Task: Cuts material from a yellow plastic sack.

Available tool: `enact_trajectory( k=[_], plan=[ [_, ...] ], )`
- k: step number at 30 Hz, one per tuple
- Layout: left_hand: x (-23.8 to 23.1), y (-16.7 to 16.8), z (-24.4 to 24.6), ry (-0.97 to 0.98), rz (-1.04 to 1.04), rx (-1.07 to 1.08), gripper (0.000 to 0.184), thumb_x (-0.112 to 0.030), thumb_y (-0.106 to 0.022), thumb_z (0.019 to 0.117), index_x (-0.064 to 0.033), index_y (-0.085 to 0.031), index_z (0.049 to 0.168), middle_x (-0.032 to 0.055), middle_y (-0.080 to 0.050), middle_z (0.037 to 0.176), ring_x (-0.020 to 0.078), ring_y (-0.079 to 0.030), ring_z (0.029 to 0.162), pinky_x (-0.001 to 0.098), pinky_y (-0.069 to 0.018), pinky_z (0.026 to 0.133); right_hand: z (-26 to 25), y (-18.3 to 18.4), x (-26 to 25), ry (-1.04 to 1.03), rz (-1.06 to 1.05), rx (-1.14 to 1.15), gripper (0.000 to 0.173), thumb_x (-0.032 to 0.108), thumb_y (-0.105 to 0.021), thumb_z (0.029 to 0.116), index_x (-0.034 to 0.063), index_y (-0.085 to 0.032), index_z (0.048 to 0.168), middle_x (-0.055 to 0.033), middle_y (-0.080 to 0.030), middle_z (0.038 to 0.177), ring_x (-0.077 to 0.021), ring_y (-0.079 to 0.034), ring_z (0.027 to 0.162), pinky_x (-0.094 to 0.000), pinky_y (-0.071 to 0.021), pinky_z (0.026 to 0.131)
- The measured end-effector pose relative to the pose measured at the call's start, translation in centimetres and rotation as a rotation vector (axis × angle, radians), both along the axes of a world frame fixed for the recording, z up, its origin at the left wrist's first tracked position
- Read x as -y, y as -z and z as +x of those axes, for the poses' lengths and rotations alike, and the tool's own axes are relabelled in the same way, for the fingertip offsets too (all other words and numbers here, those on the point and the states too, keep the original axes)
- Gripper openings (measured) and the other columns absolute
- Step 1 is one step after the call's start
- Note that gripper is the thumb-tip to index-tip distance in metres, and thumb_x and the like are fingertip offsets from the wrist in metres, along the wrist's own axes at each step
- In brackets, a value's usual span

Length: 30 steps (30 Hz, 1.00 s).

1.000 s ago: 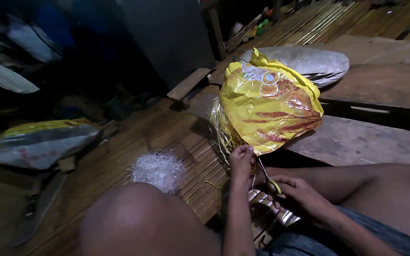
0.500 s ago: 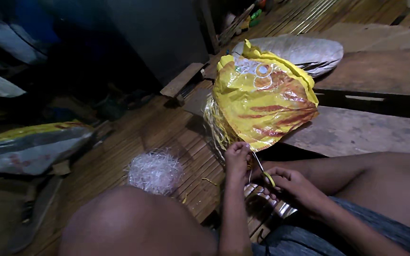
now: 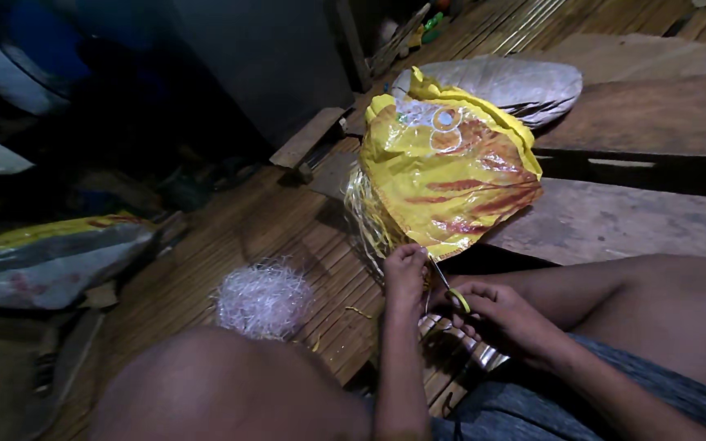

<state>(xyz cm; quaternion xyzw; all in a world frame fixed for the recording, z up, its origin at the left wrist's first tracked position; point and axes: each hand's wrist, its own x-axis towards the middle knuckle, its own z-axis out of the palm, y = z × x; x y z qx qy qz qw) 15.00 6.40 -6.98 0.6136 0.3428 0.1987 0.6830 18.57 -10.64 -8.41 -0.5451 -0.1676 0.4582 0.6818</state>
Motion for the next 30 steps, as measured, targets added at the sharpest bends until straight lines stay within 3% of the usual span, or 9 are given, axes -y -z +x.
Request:
enact_trajectory(
  k=[11, 16, 21, 30],
  plan=[
    [0.0, 0.2, -0.1, 0.005, 0.027, -0.004, 0.009, -0.003, -0.061, 0.1005, 0.0019, -0.062, 0.108, 0.0037, -0.058, 0.068, 0.0052, -0.046, 0.051, 0.0185, -0.0386, 0.048, 0.1, 0.2, 0.0, 0.029, 0.047, -0.014, 0.018, 0.012, -0.055, 0.1032, 0.0012, -0.067, 0.111, -0.0067, -0.070, 0.081, -0.0091, -0.061, 0.060, -0.0209, -0.0504, 0.053],
    [1.3, -0.7, -0.5, 0.024, 0.136, -0.183, 0.017, -0.014, -0.057, 0.1050, 0.0011, -0.065, 0.105, 0.0062, -0.061, 0.079, 0.0089, -0.052, 0.058, 0.0225, -0.0447, 0.053, 0.2, 0.2, -0.1, 0.054, 0.021, 0.026, 0.018, 0.012, -0.058, 0.1023, 0.0007, -0.067, 0.111, -0.0077, -0.070, 0.082, -0.0109, -0.062, 0.061, -0.0222, -0.0524, 0.055],
    [2.9, -1.8, -0.9, 0.057, 0.183, -0.240, 0.019, -0.014, -0.057, 0.1048, 0.0018, -0.065, 0.099, 0.0054, -0.059, 0.076, 0.0086, -0.054, 0.060, 0.0229, -0.0478, 0.057, 0.1, 0.3, -0.2, 0.095, 0.027, 0.061, 0.017, 0.010, -0.060, 0.0999, 0.0001, -0.066, 0.113, -0.0074, -0.069, 0.082, -0.0115, -0.063, 0.063, -0.0234, -0.0534, 0.058],
    [2.4, -0.9, -0.8, 0.054, 0.076, -0.177, 0.020, -0.013, -0.054, 0.1063, 0.0016, -0.063, 0.096, 0.0033, -0.053, 0.070, 0.0068, -0.044, 0.050, 0.0200, -0.0385, 0.046, 0.2, 0.5, -0.2, 0.095, 0.020, 0.088, 0.016, 0.010, -0.061, 0.0995, 0.0008, -0.069, 0.111, -0.0087, -0.070, 0.083, -0.0125, -0.064, 0.065, -0.0236, -0.0540, 0.058]
  ],
)
